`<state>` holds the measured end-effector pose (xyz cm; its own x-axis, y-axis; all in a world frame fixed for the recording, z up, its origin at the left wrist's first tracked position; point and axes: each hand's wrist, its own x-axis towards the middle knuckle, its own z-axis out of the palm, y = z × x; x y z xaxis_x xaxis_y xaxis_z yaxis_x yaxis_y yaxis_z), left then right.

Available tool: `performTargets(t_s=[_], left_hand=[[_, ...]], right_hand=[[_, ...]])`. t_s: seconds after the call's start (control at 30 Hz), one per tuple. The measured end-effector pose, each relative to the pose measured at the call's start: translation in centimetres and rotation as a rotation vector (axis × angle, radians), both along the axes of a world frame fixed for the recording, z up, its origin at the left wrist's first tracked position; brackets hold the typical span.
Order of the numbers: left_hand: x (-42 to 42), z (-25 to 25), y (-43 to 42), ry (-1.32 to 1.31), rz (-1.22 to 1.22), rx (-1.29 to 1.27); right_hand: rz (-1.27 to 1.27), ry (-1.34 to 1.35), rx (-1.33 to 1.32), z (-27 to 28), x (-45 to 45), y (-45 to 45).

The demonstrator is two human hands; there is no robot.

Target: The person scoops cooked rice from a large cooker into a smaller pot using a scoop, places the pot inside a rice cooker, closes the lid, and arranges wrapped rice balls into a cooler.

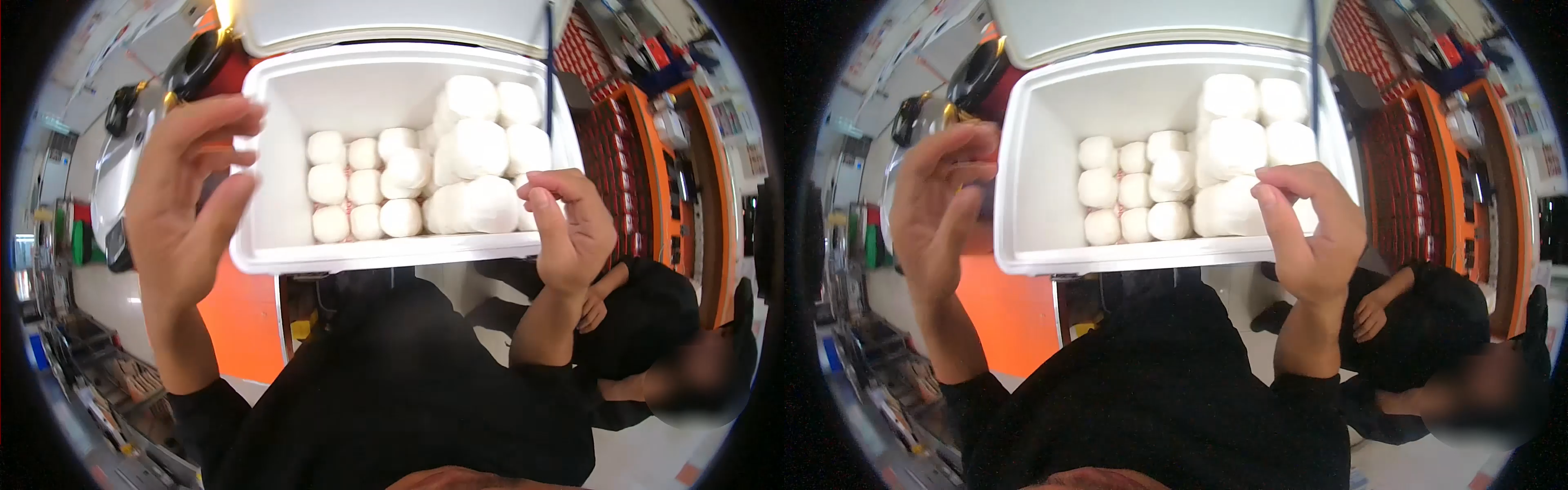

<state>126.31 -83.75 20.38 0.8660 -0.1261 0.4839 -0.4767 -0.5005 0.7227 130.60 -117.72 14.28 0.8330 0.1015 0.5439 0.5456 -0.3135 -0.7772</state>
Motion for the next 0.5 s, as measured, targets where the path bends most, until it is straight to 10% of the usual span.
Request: performTargets(t_s=[0.2, 0.3, 0.4, 0.5], left_hand=[[-14.1, -11.6, 10.5, -0.196, 0.573, -0.565], [-19.8, -24.0, 15.4, 0.154, 0.978, -0.724], [-22.1, -37.1, 16.8, 0.313, 0.961, -0.202], [-16.7, -37.3, 15.4, 0.343, 0.684, 0.144]], right_hand=[[0.87, 0.196, -0.081, 2.8, -2.3, 10.1], [1.386, 0.545, -0.122, -1.5, -4.7, 16.7], [1.094, 0.786, -0.383, -7.8, -10.5, 20.8], [0.975, 0.709, -0.677, -11.9, -14.1, 22.5]])
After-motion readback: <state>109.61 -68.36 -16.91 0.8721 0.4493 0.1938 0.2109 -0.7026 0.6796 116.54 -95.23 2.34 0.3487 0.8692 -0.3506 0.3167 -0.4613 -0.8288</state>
